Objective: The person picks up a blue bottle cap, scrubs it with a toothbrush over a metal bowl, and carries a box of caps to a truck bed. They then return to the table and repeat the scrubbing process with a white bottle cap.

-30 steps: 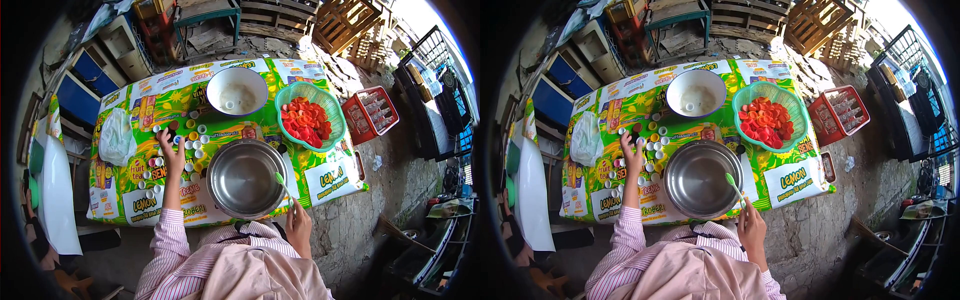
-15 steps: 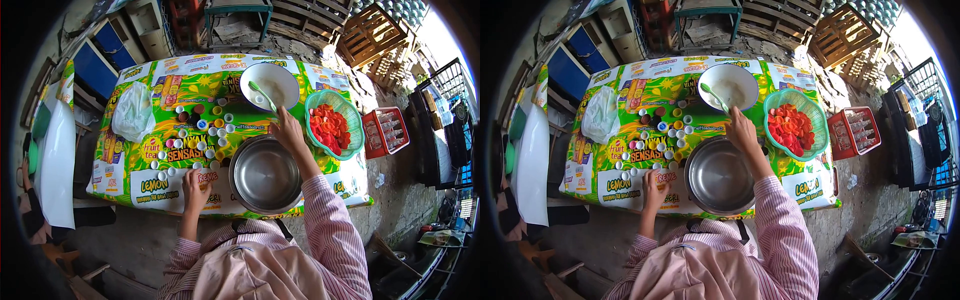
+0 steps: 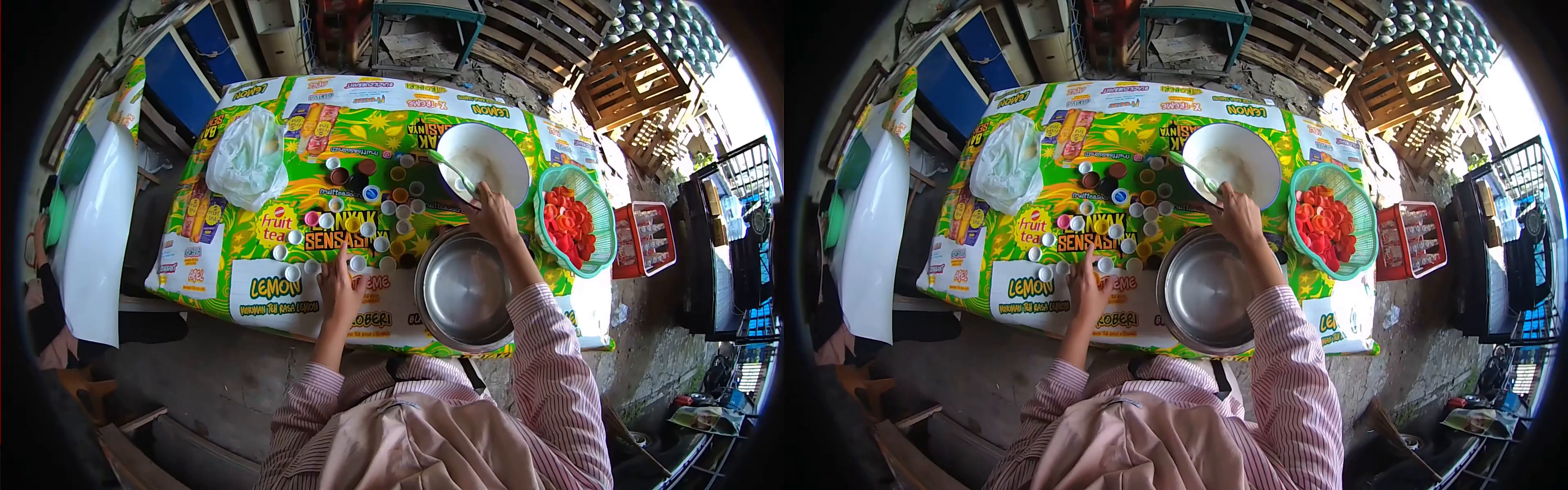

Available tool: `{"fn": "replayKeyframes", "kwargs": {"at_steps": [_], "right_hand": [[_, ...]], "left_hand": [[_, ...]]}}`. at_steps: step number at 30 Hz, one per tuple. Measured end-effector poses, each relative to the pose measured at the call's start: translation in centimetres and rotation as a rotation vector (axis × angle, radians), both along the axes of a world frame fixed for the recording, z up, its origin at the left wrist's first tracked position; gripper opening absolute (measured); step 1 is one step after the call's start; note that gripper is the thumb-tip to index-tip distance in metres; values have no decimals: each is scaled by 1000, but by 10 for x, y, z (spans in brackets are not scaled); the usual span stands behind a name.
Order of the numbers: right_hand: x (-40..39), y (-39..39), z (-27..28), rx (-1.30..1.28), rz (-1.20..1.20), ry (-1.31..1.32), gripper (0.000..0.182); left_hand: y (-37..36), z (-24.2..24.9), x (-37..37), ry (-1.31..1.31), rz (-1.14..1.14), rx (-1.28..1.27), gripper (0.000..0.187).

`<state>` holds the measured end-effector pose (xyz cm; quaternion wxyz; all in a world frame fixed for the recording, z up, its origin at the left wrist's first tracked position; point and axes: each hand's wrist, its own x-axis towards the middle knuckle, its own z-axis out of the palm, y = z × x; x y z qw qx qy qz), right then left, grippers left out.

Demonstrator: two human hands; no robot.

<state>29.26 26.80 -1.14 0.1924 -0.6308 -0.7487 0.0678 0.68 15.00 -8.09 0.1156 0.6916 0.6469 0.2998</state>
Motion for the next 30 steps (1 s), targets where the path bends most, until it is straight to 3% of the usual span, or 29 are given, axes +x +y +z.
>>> {"fn": "replayKeyframes", "kwargs": {"at_steps": [3,6,8,9,12,15,17,19,20,22,30], "right_hand": [[-1,-26,4,122,16,106,34],[1,-60,11,317,-85,375,24],[9,-92,16,297,-150,426,21],[13,-108,18,279,-205,476,18],[21,-152,26,291,-356,486,15],[31,-187,24,283,-474,501,14],[32,-202,28,319,-497,467,13],[33,-217,28,252,-561,527,13],[30,-223,31,269,-573,536,14],[25,-234,26,268,-563,564,15],[25,-251,19,316,-482,592,17]], "left_hand": [[5,-4,-2,-73,-34,45,75],[9,10,2,-199,-98,125,76],[9,23,10,-383,-159,90,63],[9,30,14,-383,-170,84,63],[10,69,37,-357,-331,115,32],[12,85,69,-439,-496,21,31],[17,84,91,-385,-587,4,32],[22,76,111,-105,-694,36,33],[23,70,121,-106,-703,33,33],[25,57,141,42,-768,-83,33],[23,29,175,66,-782,-209,32]]}}
